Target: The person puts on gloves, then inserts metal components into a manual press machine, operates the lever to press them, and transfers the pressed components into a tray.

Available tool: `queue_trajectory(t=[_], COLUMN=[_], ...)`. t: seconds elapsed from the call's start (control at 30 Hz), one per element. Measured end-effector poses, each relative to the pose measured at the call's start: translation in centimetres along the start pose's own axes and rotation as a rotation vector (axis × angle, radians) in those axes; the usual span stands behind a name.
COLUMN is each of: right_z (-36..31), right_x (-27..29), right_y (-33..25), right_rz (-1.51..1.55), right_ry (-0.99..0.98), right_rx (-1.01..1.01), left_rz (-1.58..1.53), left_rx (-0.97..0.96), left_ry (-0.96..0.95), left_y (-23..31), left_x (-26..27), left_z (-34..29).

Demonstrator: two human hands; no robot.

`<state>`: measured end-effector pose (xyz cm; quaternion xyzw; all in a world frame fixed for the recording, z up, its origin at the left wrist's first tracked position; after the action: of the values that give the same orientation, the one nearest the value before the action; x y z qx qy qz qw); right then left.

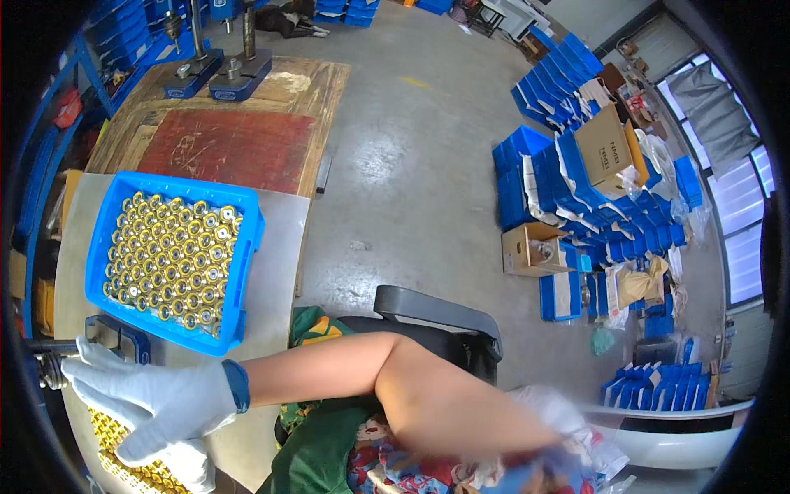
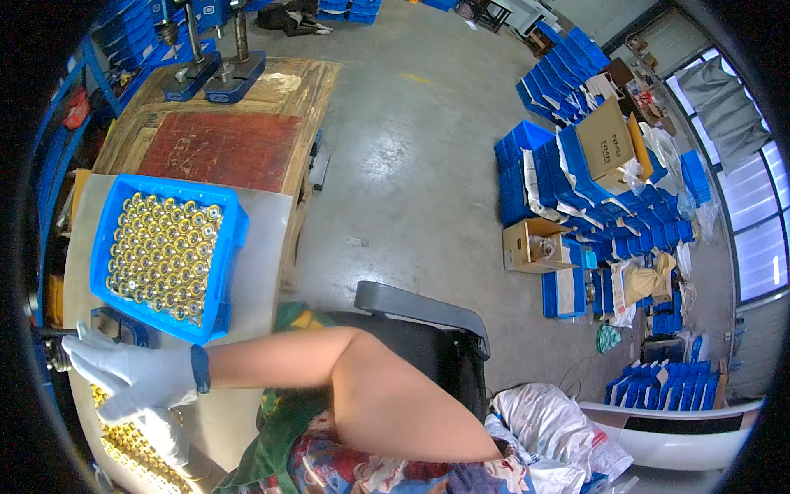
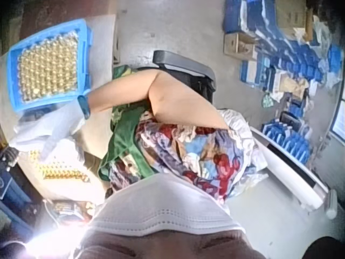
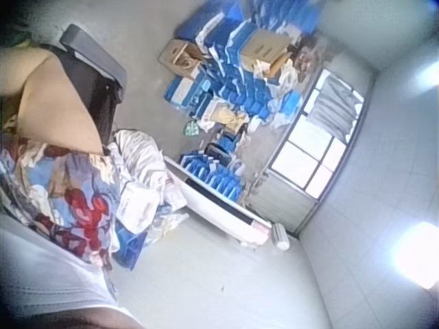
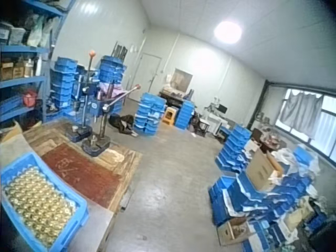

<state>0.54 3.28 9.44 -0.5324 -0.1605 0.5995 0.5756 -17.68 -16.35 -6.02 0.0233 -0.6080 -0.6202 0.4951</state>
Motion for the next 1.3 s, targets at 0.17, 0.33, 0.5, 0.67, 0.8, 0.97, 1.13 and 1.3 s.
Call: queue_trajectory(t=[0.17, 0.33, 0.5, 0.67, 0.8, 0.97, 1.13, 1.3], right_z=[-1.5, -1.5, -2.4, -1.7, -1.4, -2.2, -2.9, -4.6], right_x=[-1.4, -3.2, -4.8, -4.2, -5.1, -4.8, -6.3, -10.6], right_y=[3.0, 2.4, 0.6, 4.2, 4.5, 3.7, 2.4, 10.2], right_rz=[-0.193, -0.166, -0.075, -0.024, -0.214, -0.178, -0.172, -0.026], right_ry=[-0.248, -0.477, -0.624, -0.098, -0.163, -0.058, -0.189, -0.59], right_rx=[-0.023, 0.082, 0.431, 0.622, 0.515, 0.593, 0.857, -0.168], left_rz=[-0.2, -0.338, -0.488, -0.648, -0.77, -0.936, -1.067, -1.021], left_rx=[0.012, 0.017, 0.019, 0.024, 0.027, 0.022, -0.008, -0.11], left_ry=[-0.07, -0.091, -0.118, -0.162, -0.179, -0.184, -0.071, 0.31], left_y=[5.0, 9.9, 14.0, 17.3, 19.4, 21.6, 20.7, 16.9], left_x=[-7.0, -9.1, -11.6, -14.6, -15.8, -16.4, -12.7, -1.3], left_z=[-0.8, -1.6, -2.2, -3.0, -3.5, -4.1, -3.3, -2.9])
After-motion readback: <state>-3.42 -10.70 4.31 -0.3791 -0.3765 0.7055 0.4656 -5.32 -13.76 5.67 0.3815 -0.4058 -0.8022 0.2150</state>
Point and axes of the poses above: each hand's wrist, its own z-axis towards the middle knuckle, its own x-axis out of the back of the hand, y = z × x, the point moved 8 cm from there along z, towards the middle knuckle, and after that the axes turned 3 degrees about -x, right-handed, at the moved point
